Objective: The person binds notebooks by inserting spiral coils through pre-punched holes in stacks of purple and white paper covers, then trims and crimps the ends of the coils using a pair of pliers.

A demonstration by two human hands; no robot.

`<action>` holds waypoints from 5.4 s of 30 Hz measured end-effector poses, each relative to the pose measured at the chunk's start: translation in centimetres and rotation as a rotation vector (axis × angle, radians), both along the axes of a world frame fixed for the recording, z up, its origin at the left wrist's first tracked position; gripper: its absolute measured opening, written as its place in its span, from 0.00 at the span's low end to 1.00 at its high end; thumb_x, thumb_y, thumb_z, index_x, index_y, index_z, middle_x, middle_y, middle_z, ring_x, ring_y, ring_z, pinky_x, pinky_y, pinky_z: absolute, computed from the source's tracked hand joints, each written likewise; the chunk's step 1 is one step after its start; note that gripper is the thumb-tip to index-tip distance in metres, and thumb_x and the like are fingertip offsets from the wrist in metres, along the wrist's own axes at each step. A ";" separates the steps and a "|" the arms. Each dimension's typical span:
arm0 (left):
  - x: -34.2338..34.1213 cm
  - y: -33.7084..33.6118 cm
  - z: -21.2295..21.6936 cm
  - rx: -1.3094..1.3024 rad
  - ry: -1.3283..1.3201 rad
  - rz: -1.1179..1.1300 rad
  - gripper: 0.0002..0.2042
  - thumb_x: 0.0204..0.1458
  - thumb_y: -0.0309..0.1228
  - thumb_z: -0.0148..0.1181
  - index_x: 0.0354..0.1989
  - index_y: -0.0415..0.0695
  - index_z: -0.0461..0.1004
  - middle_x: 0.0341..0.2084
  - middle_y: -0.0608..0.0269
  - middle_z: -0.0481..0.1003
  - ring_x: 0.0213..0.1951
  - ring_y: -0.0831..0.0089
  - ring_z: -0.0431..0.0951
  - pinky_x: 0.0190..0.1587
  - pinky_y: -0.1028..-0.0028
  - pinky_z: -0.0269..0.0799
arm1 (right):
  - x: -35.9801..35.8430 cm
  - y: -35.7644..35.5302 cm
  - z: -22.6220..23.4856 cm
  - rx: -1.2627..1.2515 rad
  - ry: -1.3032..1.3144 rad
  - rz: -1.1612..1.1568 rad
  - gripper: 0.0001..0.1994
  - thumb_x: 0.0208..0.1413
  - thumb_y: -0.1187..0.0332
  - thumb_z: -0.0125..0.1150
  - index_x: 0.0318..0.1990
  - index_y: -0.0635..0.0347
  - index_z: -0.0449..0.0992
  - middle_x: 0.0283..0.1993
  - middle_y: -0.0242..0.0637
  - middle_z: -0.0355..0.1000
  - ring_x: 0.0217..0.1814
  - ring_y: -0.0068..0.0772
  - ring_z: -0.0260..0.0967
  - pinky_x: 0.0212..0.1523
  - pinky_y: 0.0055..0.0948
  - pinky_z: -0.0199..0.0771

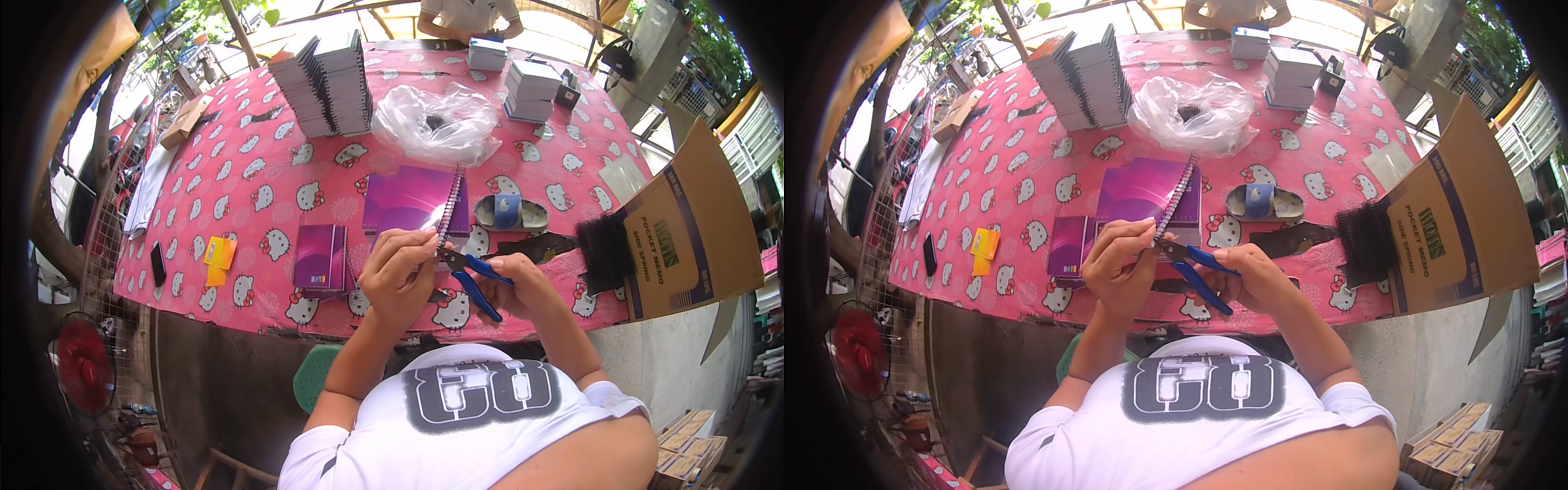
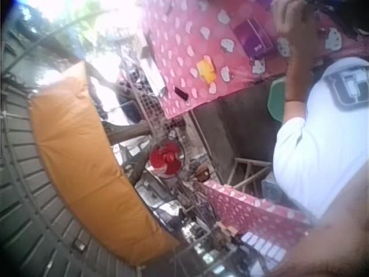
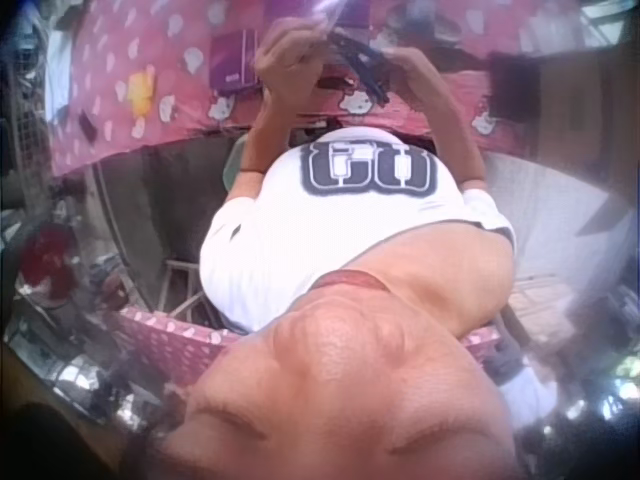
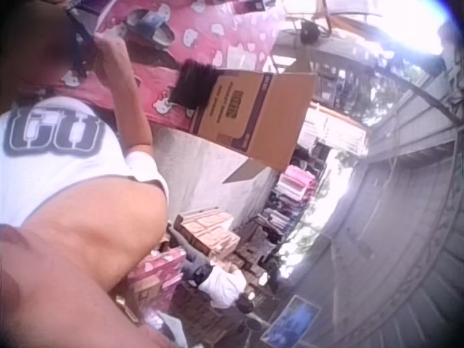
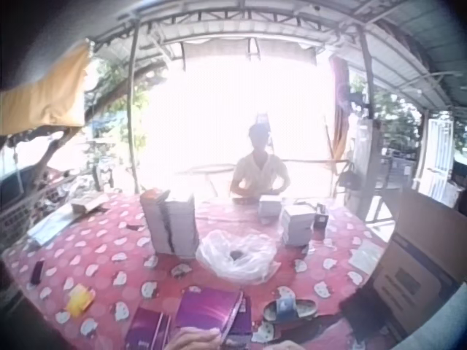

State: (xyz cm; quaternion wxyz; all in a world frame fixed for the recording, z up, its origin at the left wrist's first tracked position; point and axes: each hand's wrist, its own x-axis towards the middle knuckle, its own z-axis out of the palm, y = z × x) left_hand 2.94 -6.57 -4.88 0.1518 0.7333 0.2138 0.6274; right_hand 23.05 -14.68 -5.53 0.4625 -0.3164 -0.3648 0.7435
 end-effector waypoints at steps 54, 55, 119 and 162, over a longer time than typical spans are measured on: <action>-5.3 12.1 -4.3 -0.783 0.111 -0.393 0.58 0.31 0.49 0.78 0.68 0.36 0.49 0.65 0.40 0.54 0.69 0.51 0.49 0.68 0.61 0.48 | 6.0 8.1 2.2 -0.088 -0.330 -0.332 0.18 0.63 0.61 0.54 0.51 0.67 0.68 0.44 0.43 0.75 0.40 0.34 0.77 0.39 0.31 0.80; -5.3 11.4 -2.9 -0.743 0.029 -0.304 0.58 0.30 0.50 0.79 0.68 0.36 0.49 0.65 0.41 0.55 0.68 0.51 0.51 0.68 0.61 0.49 | 5.4 7.7 3.1 0.002 -0.364 -0.364 0.17 0.60 0.64 0.59 0.49 0.68 0.68 0.41 0.39 0.74 0.38 0.29 0.77 0.38 0.28 0.80; -2.5 7.2 -2.6 -1.166 -0.353 -0.479 0.34 0.54 0.39 0.63 0.64 0.38 0.55 0.60 0.45 0.61 0.61 0.65 0.62 0.60 0.71 0.60 | 3.8 16.7 4.7 0.442 -1.100 0.167 0.22 0.49 0.58 0.70 0.47 0.63 0.76 0.38 0.37 0.73 0.40 0.27 0.70 0.42 0.28 0.72; 3.3 4.3 5.4 -0.069 0.317 0.153 0.12 0.39 0.30 0.71 0.35 0.48 0.81 0.26 0.71 0.76 0.33 0.70 0.67 0.40 0.70 0.63 | 23.2 -0.2 -10.1 -0.228 -1.910 -0.793 0.13 0.42 0.64 0.72 0.33 0.63 0.78 0.36 0.49 0.77 0.43 0.49 0.75 0.45 0.43 0.74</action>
